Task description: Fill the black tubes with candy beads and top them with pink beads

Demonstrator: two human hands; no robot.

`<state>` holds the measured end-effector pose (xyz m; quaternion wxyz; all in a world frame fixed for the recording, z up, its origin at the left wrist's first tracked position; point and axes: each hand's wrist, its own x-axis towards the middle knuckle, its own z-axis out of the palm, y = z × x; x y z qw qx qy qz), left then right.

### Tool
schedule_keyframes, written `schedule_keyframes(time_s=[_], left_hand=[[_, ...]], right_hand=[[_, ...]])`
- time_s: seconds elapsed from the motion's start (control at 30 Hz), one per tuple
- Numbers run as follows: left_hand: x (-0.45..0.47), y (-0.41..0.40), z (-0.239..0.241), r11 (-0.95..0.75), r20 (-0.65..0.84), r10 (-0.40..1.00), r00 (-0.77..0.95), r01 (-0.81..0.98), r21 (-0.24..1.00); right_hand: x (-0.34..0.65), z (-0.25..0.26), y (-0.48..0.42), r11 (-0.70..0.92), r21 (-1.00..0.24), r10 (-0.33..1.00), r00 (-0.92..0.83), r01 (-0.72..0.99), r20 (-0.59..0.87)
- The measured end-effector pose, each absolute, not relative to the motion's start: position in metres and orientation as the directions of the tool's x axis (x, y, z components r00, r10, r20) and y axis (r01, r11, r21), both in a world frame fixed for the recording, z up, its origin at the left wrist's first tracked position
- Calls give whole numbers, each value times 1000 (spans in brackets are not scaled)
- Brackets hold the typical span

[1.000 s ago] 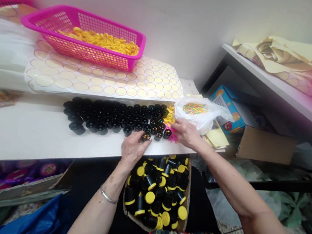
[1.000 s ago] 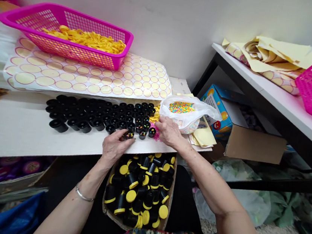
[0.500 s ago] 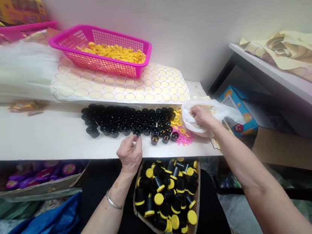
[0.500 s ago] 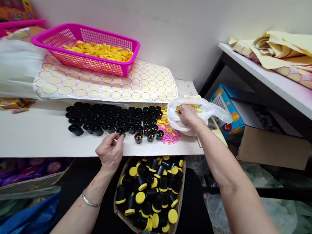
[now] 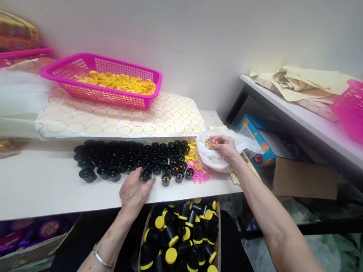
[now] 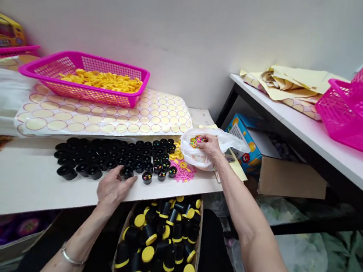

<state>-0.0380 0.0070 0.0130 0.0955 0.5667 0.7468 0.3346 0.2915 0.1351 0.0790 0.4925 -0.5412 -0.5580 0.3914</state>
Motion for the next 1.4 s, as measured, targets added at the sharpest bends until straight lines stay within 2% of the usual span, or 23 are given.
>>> schedule_keyframes(time_s=[0.13, 0.27, 0.37, 0.47, 0.6, 0.7, 0.77, 0.97, 1.17, 1.27, 1.4], left_hand=[[-35, 11, 21, 124, 220, 927, -304, 802, 585], [-34, 14, 22, 122, 232, 915, -329, 777, 618], [-36, 15, 20, 127, 223, 916, -335, 765, 631], [-39, 15, 18, 128, 202, 922, -331, 751, 647], [-40, 15, 15, 106, 209, 925, -318, 743, 661], [-39, 16, 13, 99, 220, 922, -320, 741, 664], [-38, 16, 13, 106, 209, 923, -322, 736, 669], [-40, 14, 13, 114, 184, 930, -317, 728, 676], [-45, 14, 13, 135, 143, 934, -329, 691, 710], [-47, 16, 14, 152, 133, 926, -354, 669, 727], [-46, 20, 14, 187, 118, 917, -382, 671, 718]], right_hand=[[288, 82, 133, 128, -975, 980, 127, 182, 153], [269, 96, 115, 245, -961, 949, 171, 132, 265], [239, 109, 93, 287, -948, 945, 118, 138, 304], [207, 110, 77, 239, -961, 970, 3, 141, 242], [179, 98, 82, 188, -942, 978, -140, 280, 154], [171, 90, 96, 210, -872, 971, -200, 441, 133], [167, 89, 103, 223, -850, 967, -221, 476, 130], [157, 94, 105, 129, -950, 970, -234, 283, 62], [174, 86, 121, 98, -995, 995, 36, -12, 98], [183, 80, 126, 93, -996, 996, -5, -8, 93], [186, 78, 125, 104, -976, 985, -158, 191, 74]])
